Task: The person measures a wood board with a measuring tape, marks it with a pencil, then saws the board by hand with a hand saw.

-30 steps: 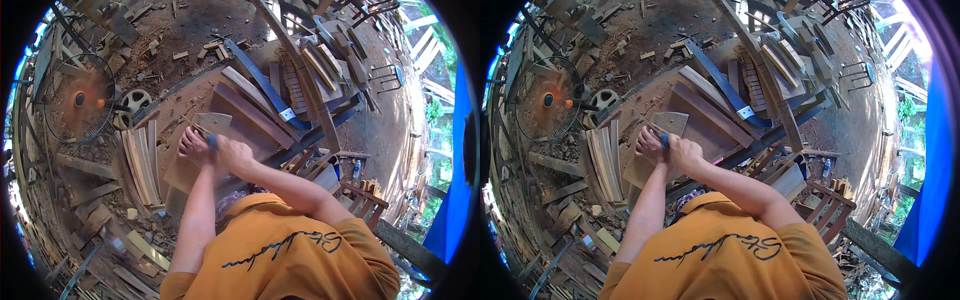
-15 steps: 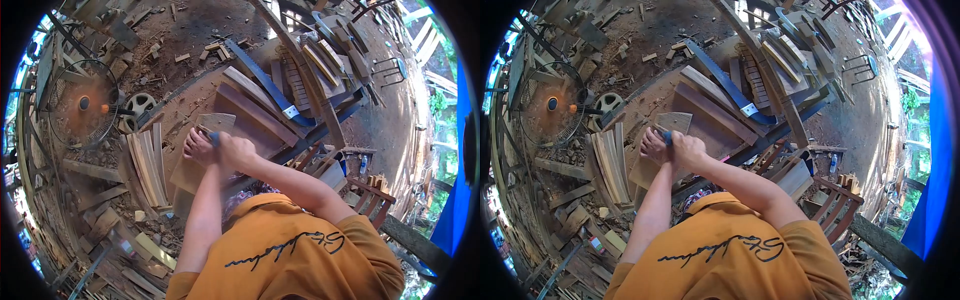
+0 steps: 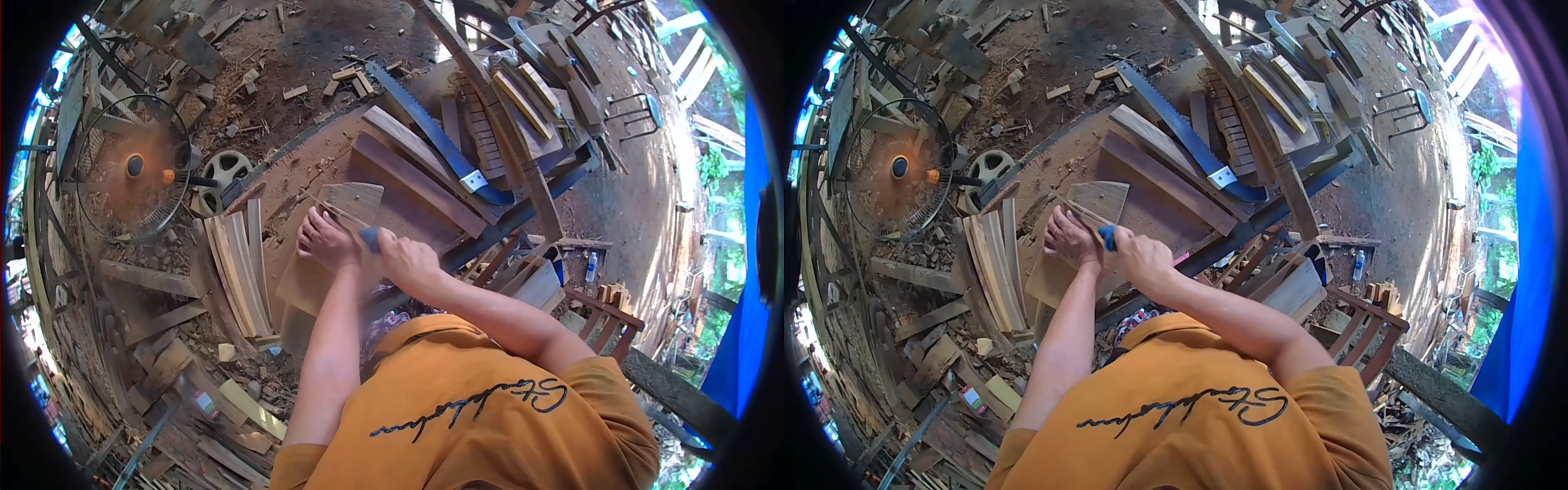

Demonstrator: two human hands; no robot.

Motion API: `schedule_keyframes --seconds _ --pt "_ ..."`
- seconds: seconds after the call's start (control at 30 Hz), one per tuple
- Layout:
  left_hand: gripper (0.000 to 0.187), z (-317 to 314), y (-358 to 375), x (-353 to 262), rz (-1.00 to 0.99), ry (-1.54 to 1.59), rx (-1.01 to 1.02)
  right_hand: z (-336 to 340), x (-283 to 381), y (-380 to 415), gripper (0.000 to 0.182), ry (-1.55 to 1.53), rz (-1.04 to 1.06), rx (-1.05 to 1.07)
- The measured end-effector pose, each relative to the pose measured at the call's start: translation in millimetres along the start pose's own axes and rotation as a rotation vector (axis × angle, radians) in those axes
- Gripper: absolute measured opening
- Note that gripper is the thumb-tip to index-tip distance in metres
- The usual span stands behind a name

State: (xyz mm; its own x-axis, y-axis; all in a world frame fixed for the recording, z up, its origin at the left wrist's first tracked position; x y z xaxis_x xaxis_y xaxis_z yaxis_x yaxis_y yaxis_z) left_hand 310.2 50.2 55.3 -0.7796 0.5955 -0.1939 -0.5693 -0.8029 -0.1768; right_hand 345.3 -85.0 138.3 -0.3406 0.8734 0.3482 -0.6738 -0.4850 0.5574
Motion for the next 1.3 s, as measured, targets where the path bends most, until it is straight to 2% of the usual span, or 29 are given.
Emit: schedule_keyframes --seconds 0.1,0.17,0.27,0.37,0.43,0.5,0.53,0.63,0.7,0.77,0.83,0.97,1.03,1.1,1.23,1.3 --pt "0.033 -0.2 0.1 1.0 0.008 0.006 0.019 -9.2 16.1 -32.7 0.022 -0.017 -0.02 -0.012" --pt "0.033 -0.7 -1.4 1.6 0.01 0.028 0.016 -7.2 23.6 -43.6 0.022 0.039 0.114 -0.066" --pt "0.032 -0.7 0.3 0.0 0.003 0.012 -0.009 6.6 1.7 -2.3 0.022 -0.042 0.073 -0.059" --pt "0.032 -1.4 3.7 3.5 -0.014 -0.008 -0.016 5.5 0.6 3.1 0.023 -0.027 0.0 0.014" --pt "0.032 -2.9 0.1 3.0 0.012 -0.005 0.023 -0.9 16.3 -21.7 0.022 -0.024 -0.018 0.027" --pt "0.031 -1.7 -0.7 0.9 -0.002 -0.002 -0.01 -4.8 29.3 -46.9 0.021 -0.01 0.141 -0.17" --pt "0.031 -1.0 -0.7 1.5 -0.01 0.003 -0.025 -5.8 26.4 -46.4 0.022 -0.03 0.091 -0.121" --pt "0.032 1.3 0.1 0.1 -0.009 -0.008 -0.006 -8.2 -14.2 -13.7 0.023 -0.116 0.025 -0.035" --pt "0.032 1.7 0.5 -0.6 0.012 -0.006 -0.011 -17.1 -55.2 24.0 0.024 -0.127 0.034 -0.04" --pt "0.033 6.7 -0.6 -3.4 0.017 0.04 0.012 -37.4 -106.7 62.1 0.024 -0.124 0.079 -0.145" --pt "0.033 5.2 0.2 -1.9 0.004 0.042 -0.014 -46.1 -147.9 91.9 0.028 -0.065 0.06 -0.081" --pt "0.033 3.0 1.0 -1.3 -0.006 0.034 -0.023 -43.2 -180.0 125.7 0.024 -0.103 0.018 -0.109" --pt "0.033 3.8 0.1 -2.4 -0.003 0.033 -0.017 -38.3 -174.0 125.1 0.03 -0.134 0.1 -0.264" --pt "0.034 4.7 2.0 -0.8 0.001 0.021 -0.009 -46.5 -161.5 111.2 0.029 -0.152 0.109 -0.272" --pt "0.035 4.4 2.3 -1.9 0.001 0.024 -0.081 -53.4 -119.5 73.3 0.028 -0.261 0.29 -0.438" --pt "0.035 3.2 1.6 -0.6 0.013 0.0 -0.114 -60.0 -106.3 54.0 0.029 -0.272 0.322 -0.447"
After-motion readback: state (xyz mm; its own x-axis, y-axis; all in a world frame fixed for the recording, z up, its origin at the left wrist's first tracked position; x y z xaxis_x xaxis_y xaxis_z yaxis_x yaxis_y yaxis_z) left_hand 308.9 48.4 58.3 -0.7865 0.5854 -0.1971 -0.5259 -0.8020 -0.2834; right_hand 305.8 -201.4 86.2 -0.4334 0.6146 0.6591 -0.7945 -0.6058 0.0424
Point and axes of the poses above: each hand's wrist, its own y-axis away from the middle knuckle, its own z-axis out of the back of the hand, x = y × z, the point moved 4 cm from there along -y, towards the middle knuckle, and after that the axes turned 3 degrees about -z, right-handed, at the moved point
